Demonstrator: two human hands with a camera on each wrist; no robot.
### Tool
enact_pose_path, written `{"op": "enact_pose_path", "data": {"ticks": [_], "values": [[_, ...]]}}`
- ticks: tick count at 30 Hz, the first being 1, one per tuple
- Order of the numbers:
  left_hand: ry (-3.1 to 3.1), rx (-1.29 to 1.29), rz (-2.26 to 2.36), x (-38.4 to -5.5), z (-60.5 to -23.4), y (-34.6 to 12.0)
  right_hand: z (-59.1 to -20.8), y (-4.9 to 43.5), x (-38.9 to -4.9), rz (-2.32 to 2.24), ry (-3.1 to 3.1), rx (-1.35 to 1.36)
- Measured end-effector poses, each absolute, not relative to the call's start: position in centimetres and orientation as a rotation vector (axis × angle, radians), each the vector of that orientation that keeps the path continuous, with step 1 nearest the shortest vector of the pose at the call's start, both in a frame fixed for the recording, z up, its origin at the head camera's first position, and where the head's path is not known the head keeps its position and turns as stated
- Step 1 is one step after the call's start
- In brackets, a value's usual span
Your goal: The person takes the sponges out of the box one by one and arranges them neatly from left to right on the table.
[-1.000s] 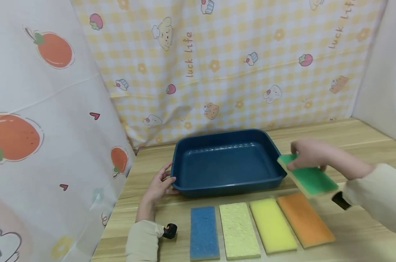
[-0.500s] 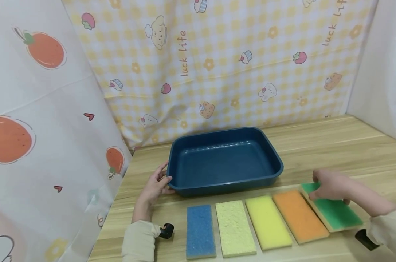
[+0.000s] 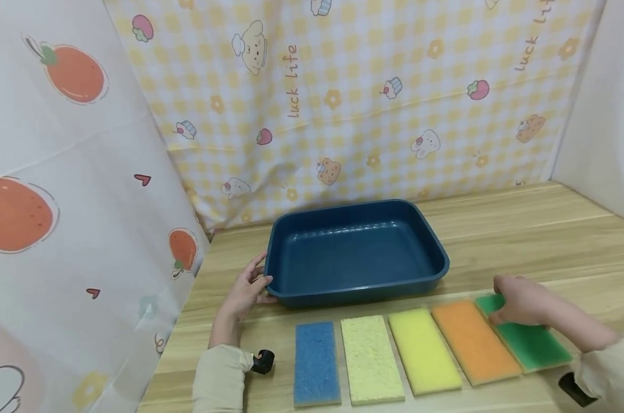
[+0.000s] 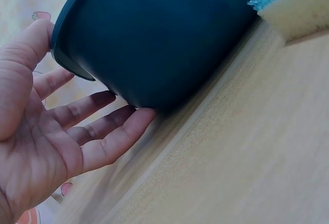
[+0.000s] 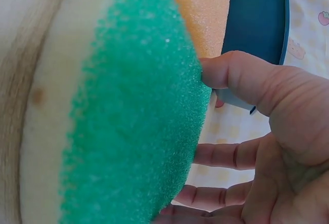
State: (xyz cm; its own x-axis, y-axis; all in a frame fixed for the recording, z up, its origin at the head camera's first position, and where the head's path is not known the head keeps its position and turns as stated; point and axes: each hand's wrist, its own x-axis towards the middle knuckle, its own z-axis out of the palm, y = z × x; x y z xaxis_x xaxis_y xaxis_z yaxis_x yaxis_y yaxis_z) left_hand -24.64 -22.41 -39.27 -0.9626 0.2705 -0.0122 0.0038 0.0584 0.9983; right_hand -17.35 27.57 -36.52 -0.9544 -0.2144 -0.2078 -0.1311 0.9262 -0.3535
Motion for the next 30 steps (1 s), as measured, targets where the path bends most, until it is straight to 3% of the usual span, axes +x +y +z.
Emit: {"op": "enact_pose_path", "data": {"ticks": [15,30], "values": [[2.137,0.276,2.008,-24.8,-39.7,-22.8,-36.8,27.0,-17.4,-0.455,2.866,-0.3],[2.256,0.246,1.897,-26.7,-38.9,-24.4,-36.6,24.6,-19.4,-0.437,2.885,-0.296]]}}
